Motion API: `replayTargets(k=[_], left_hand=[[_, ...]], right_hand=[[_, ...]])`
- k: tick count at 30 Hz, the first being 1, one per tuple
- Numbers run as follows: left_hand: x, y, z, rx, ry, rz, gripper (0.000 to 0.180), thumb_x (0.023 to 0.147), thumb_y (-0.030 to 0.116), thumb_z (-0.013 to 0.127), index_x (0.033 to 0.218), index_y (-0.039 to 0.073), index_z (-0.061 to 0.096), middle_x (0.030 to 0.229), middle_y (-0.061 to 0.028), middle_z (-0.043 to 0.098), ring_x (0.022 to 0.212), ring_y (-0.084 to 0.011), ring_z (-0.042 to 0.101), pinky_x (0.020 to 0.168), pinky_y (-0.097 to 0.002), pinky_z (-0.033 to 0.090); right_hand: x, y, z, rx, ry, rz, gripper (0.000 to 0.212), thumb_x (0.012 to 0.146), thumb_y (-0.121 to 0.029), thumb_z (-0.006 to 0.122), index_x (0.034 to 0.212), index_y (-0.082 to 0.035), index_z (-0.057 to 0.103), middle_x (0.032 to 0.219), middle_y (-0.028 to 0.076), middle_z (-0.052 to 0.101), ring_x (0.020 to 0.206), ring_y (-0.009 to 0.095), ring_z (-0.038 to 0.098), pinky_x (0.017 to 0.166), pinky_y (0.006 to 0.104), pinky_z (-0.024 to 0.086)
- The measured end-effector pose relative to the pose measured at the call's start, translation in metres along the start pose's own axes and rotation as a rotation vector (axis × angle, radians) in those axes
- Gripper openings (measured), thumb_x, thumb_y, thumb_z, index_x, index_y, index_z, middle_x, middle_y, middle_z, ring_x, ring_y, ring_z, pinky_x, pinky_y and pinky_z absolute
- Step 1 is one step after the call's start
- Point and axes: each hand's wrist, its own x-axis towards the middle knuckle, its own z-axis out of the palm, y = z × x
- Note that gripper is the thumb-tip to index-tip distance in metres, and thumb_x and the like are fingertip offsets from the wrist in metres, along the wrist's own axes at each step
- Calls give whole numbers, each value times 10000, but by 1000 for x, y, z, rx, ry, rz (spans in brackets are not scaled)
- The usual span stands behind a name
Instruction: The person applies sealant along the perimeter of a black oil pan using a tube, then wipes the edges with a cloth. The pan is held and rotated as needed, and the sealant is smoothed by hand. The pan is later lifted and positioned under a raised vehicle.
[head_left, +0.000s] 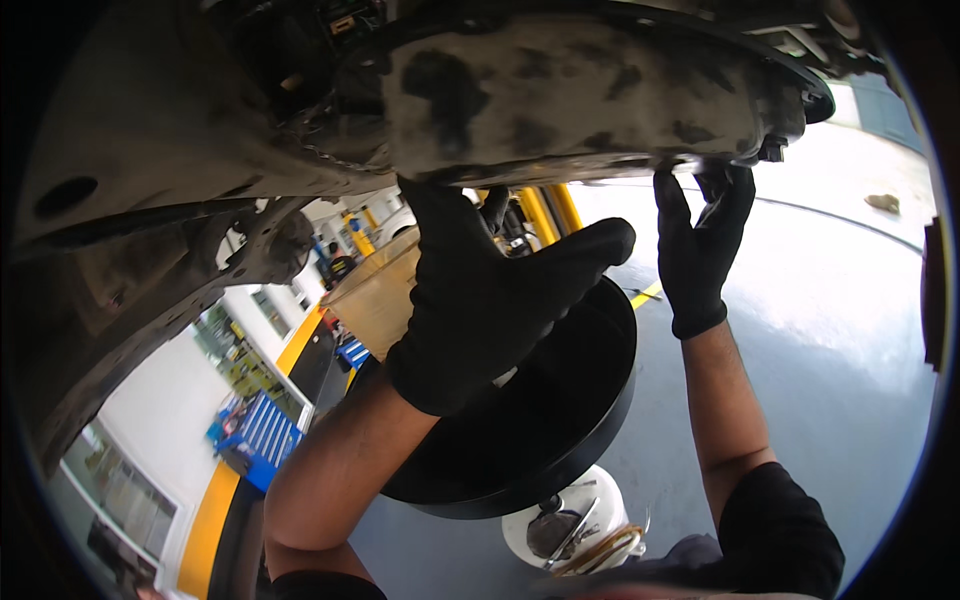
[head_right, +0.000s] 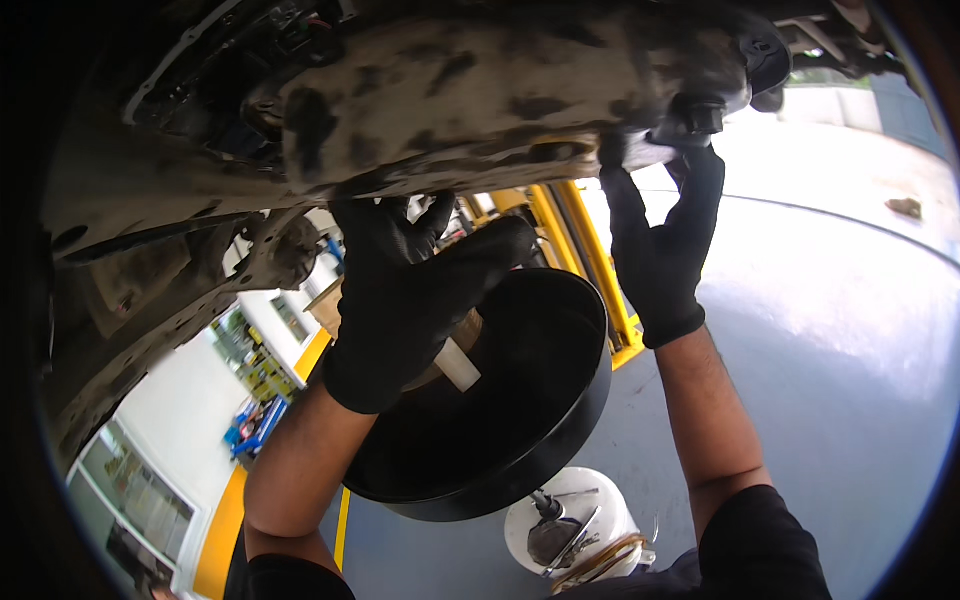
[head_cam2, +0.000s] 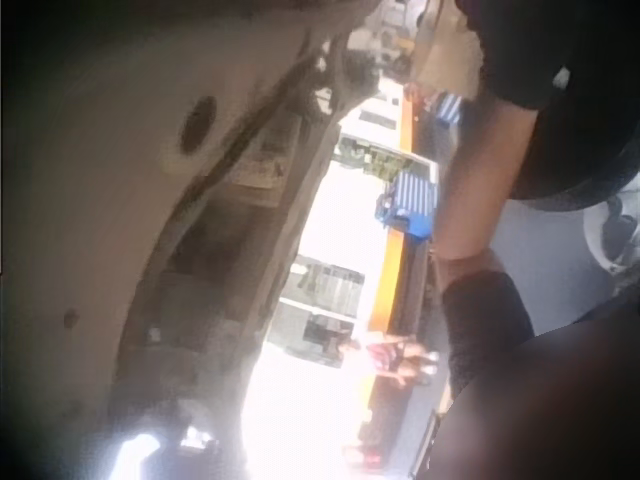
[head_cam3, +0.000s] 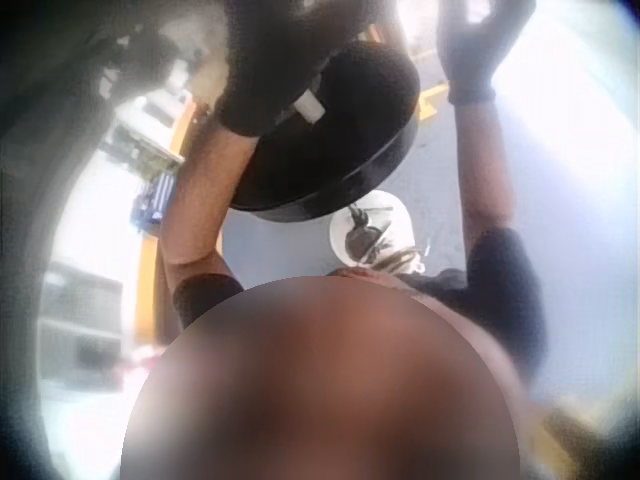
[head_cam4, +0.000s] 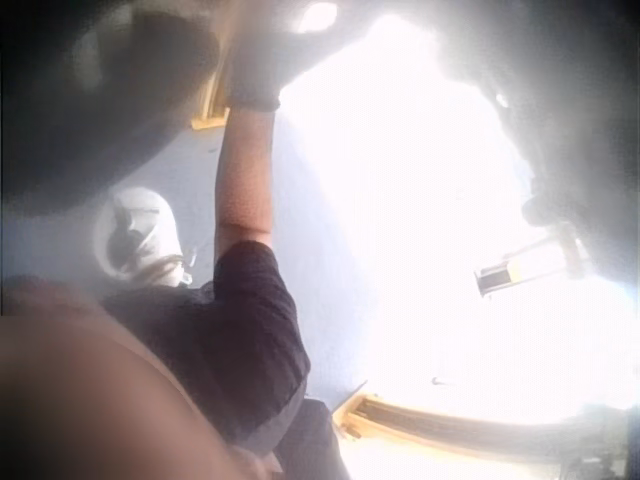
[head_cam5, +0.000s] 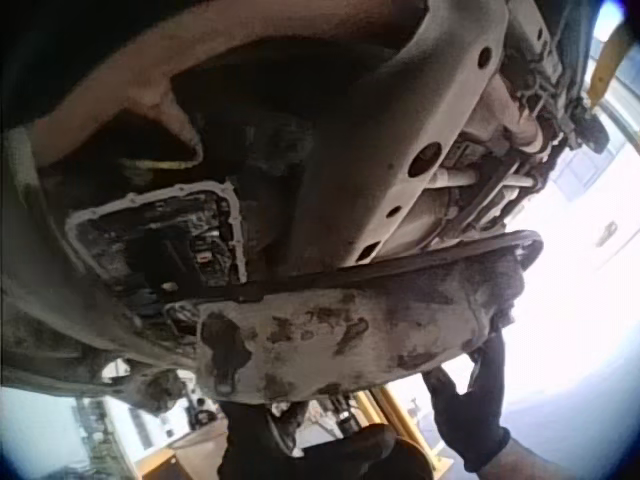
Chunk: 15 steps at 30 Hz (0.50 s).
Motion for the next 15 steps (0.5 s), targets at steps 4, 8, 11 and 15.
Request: replayTargets(k=[4,8,11,15], left_hand=[[6,-16,-2,50,39,190,939,851,-164,893,1612,103,414,1553,-132,521,1441,-274,623,1253,-481,551],[12,-11,9,-7,184,82,862,864,-185,859,1582,94,472,1531,-133,569,1458,-283,625,1235,-474,582],[14,-4,19,9,292,47,691,883,-68,933,1468,55,585,1452,-131,646,1380,-252,684,1185,-453,622],[29,17,31,-8,367,-76,642,876,-5,989,1411,58,641,1419,-116,695,1375,-252,706,1166,-424,630]], right_hand=[[6,22,12,-144,-10,-236,865,889,-33,998,1601,-92,512,1524,155,458,1377,305,529,1025,421,549],[25,41,19,-246,-7,-380,947,857,-161,1053,1634,-70,519,1568,210,492,1465,395,451,1083,464,490],[26,50,28,-147,-61,-299,893,861,-186,1043,1598,-19,567,1563,230,574,1483,414,461,1134,506,466],[36,61,38,-68,-82,-262,845,865,-195,1036,1565,-4,602,1567,229,589,1479,427,487,1182,525,445]])
